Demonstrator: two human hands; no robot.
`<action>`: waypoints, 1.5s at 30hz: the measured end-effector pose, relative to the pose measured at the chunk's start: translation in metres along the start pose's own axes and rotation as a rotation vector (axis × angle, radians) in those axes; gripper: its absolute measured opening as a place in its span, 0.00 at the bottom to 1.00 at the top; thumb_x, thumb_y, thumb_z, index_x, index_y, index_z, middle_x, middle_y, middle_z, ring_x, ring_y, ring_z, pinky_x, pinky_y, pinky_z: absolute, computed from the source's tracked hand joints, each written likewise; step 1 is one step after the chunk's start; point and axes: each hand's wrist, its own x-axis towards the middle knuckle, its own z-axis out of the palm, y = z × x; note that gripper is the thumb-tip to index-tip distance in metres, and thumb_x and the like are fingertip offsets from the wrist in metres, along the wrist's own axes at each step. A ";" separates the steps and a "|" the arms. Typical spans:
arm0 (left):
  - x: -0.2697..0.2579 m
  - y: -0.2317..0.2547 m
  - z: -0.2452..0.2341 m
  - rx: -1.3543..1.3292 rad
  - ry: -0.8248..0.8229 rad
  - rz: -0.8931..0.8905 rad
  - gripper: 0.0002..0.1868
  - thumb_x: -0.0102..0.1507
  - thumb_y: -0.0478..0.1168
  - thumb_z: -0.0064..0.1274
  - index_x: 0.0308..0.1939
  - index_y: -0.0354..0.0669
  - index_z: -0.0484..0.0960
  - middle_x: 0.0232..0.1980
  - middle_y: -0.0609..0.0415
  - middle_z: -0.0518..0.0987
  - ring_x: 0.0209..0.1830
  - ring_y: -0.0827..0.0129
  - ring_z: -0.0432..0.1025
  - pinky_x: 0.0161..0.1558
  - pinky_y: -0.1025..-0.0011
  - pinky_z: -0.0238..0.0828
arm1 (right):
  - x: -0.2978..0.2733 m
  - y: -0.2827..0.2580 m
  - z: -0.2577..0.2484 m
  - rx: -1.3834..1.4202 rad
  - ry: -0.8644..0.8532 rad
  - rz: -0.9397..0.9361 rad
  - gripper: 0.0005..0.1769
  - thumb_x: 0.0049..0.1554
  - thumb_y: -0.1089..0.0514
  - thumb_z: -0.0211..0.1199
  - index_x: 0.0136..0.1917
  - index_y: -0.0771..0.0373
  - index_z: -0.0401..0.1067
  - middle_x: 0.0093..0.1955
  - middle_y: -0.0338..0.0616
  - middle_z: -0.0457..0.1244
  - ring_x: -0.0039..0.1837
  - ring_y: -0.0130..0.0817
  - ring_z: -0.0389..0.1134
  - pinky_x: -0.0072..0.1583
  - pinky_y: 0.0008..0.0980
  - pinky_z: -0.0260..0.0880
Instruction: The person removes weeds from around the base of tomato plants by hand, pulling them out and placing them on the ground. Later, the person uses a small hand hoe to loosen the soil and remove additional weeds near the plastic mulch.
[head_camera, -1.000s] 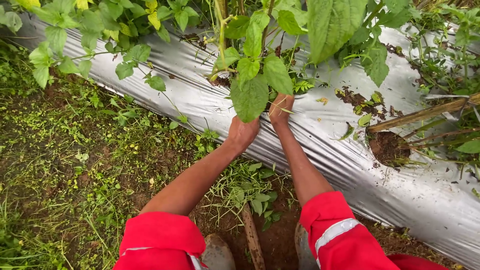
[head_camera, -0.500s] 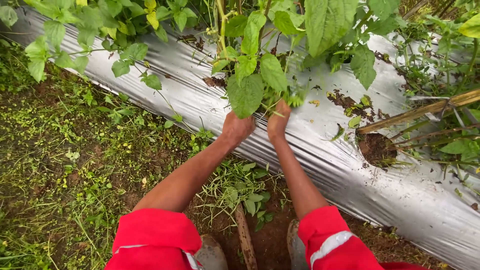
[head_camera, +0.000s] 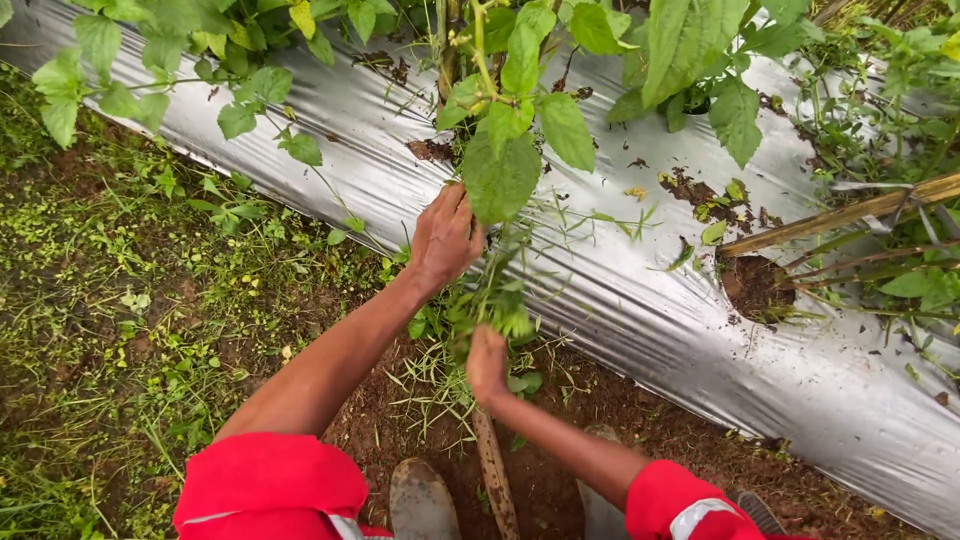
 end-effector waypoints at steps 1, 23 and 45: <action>-0.002 0.000 0.000 -0.003 0.036 0.024 0.12 0.56 0.38 0.58 0.40 0.35 0.82 0.49 0.46 0.76 0.54 0.54 0.75 0.43 0.62 0.80 | -0.011 0.003 0.000 -0.186 -0.159 0.106 0.17 0.72 0.48 0.40 0.60 0.60 0.63 0.47 0.41 0.61 0.39 0.23 0.61 0.53 0.36 0.67; 0.010 0.026 0.037 0.214 -0.551 0.118 0.21 0.69 0.35 0.43 0.66 0.53 0.74 0.31 0.66 0.76 0.32 0.72 0.73 0.50 0.71 0.71 | 0.016 -0.188 -0.066 -1.094 -1.131 -0.087 0.32 0.60 0.74 0.51 0.78 0.71 0.58 0.65 0.74 0.63 0.48 0.45 0.73 0.55 0.40 0.76; 0.002 0.041 0.027 -0.538 -0.320 -0.568 0.32 0.65 0.33 0.55 0.74 0.45 0.64 0.50 0.41 0.80 0.38 0.52 0.82 0.42 0.55 0.85 | 0.188 -0.131 -0.039 -0.412 -0.155 -0.336 0.13 0.57 0.53 0.59 0.40 0.61 0.79 0.29 0.45 0.68 0.30 0.37 0.69 0.37 0.40 0.70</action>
